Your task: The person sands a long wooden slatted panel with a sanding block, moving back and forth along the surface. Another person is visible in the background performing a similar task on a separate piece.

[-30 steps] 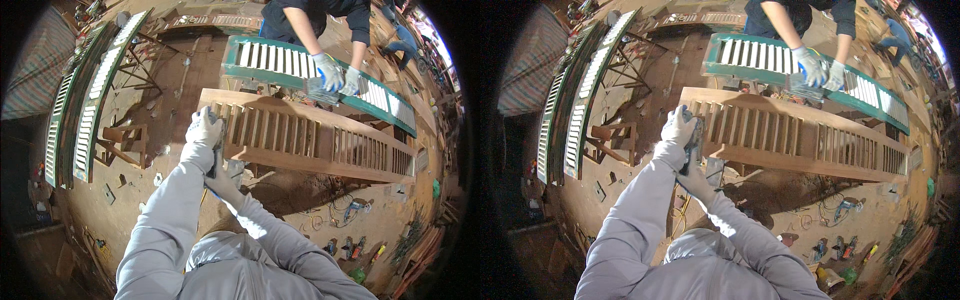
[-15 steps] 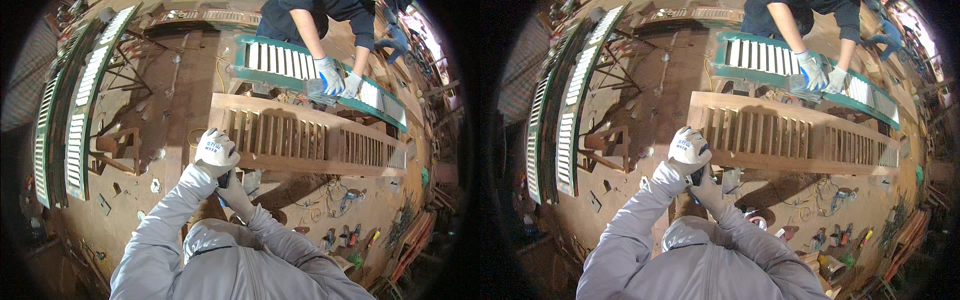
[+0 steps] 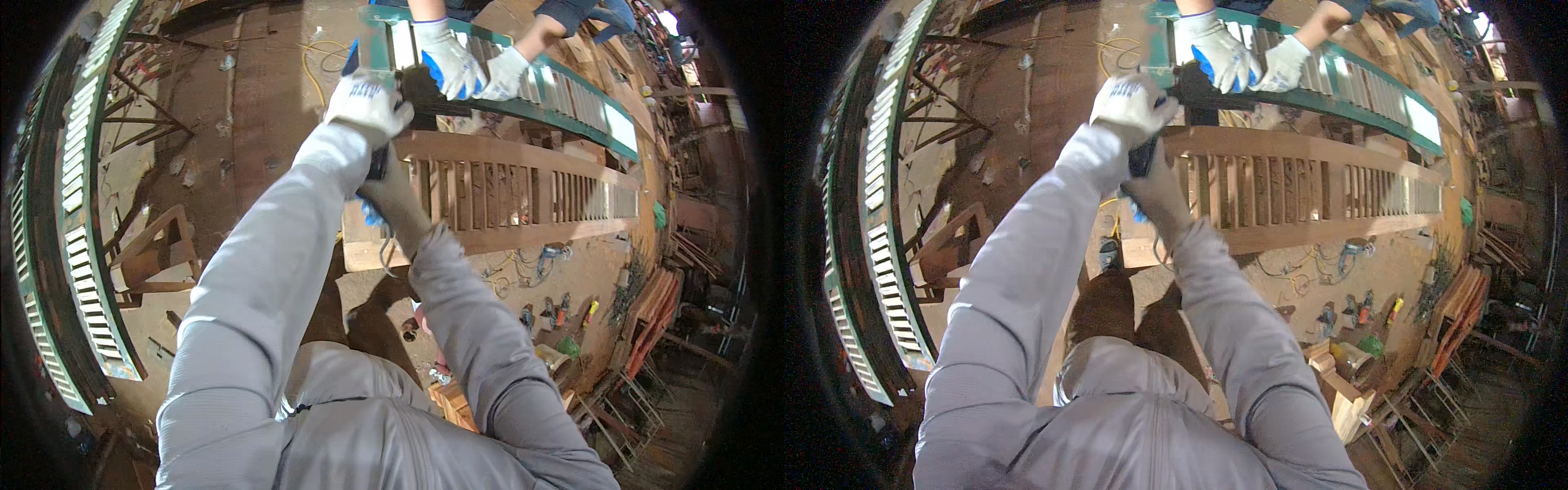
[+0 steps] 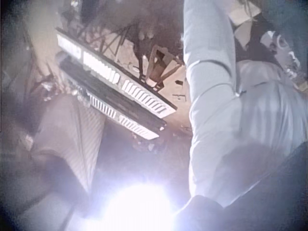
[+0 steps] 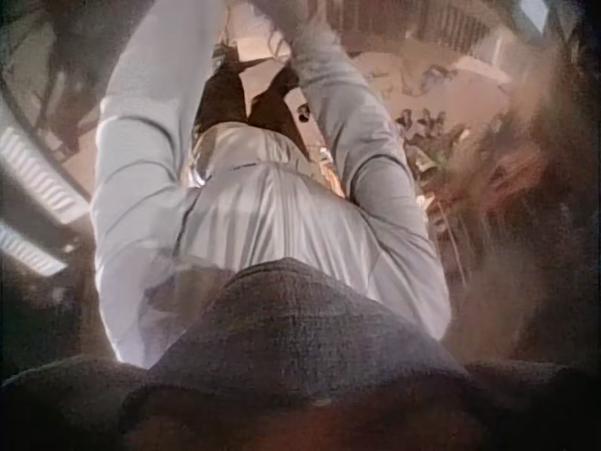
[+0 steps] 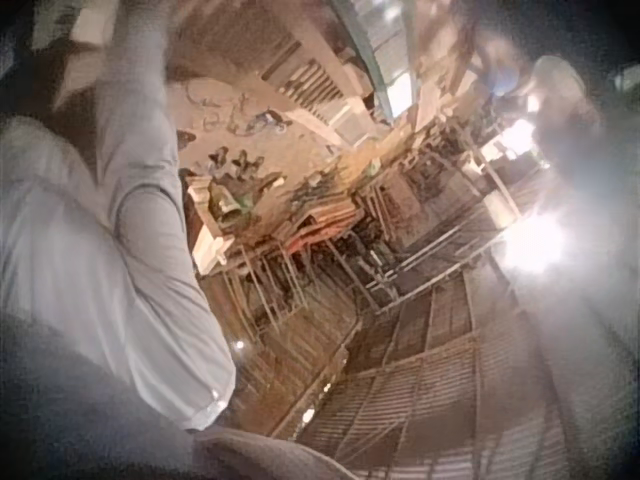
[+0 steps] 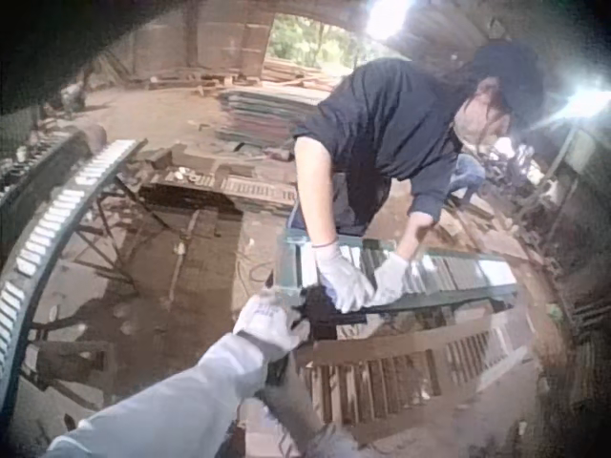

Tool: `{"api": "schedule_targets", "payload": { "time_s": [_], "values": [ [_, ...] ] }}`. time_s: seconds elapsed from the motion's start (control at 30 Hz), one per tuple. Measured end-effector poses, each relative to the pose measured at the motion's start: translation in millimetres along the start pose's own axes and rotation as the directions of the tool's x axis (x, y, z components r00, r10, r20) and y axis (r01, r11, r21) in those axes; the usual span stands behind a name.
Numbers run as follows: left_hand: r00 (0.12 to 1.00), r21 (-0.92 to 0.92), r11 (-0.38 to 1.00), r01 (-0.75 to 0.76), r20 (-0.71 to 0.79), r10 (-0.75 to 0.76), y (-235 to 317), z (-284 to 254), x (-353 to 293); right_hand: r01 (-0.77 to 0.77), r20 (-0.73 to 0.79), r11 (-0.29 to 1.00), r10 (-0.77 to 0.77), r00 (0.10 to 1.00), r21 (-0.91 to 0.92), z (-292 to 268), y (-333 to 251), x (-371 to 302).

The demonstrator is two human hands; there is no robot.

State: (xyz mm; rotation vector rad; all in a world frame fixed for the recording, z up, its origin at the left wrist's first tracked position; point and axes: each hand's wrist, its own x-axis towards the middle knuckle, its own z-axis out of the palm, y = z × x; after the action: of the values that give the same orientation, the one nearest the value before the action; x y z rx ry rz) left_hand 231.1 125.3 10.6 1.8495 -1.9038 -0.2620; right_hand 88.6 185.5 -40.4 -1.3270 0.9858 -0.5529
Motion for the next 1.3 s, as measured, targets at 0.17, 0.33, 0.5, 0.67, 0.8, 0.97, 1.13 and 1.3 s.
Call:
{"api": "schedule_targets", "payload": {
  "time_s": [0.17, 0.33, 0.5, 0.67, 0.8, 0.97, 1.13, 1.3],
  "values": [
    [0.995, -0.156, 0.987, -0.047, 0.080, 0.060, 44, 15, -122, -0.312, -0.082, 0.944, 0.304, 0.949, -0.106, 26, 19, -128],
    [0.991, -0.260, 0.958, -0.121, 0.022, 0.131, 92, -7, -194, -0.360, -0.071, 0.916, 0.353, 0.933, -0.177, 34, 37, -231],
    [0.994, -0.322, 0.941, -0.103, -0.070, 0.084, 60, 14, -145, -0.317, -0.201, 0.899, 0.265, 0.943, -0.303, 28, 52, -165],
    [0.999, -0.101, 0.994, 0.035, 0.004, -0.035, -8, -6, -30, -0.050, -0.117, 0.939, 0.010, 0.993, -0.339, 21, 16, -13],
    [0.999, 0.082, 0.996, 0.024, 0.028, -0.026, -17, -7, 24, -0.094, -0.143, 0.941, 0.050, 0.988, -0.325, 5, 3, 39],
    [0.994, -0.072, 0.996, -0.051, -0.097, 0.044, 25, 9, -96, -0.233, -0.084, 0.933, 0.218, 0.972, -0.274, 25, 11, -90],
    [0.996, -0.300, 0.953, -0.046, 0.057, 0.066, 85, -7, -196, -0.165, -0.031, 0.867, 0.171, 0.985, -0.470, 29, 64, -227],
    [0.989, -0.350, 0.936, 0.026, -0.130, -0.076, 43, 9, -156, -0.263, -0.055, 0.837, 0.270, 0.961, -0.480, 36, 26, -145]
  ]
}}
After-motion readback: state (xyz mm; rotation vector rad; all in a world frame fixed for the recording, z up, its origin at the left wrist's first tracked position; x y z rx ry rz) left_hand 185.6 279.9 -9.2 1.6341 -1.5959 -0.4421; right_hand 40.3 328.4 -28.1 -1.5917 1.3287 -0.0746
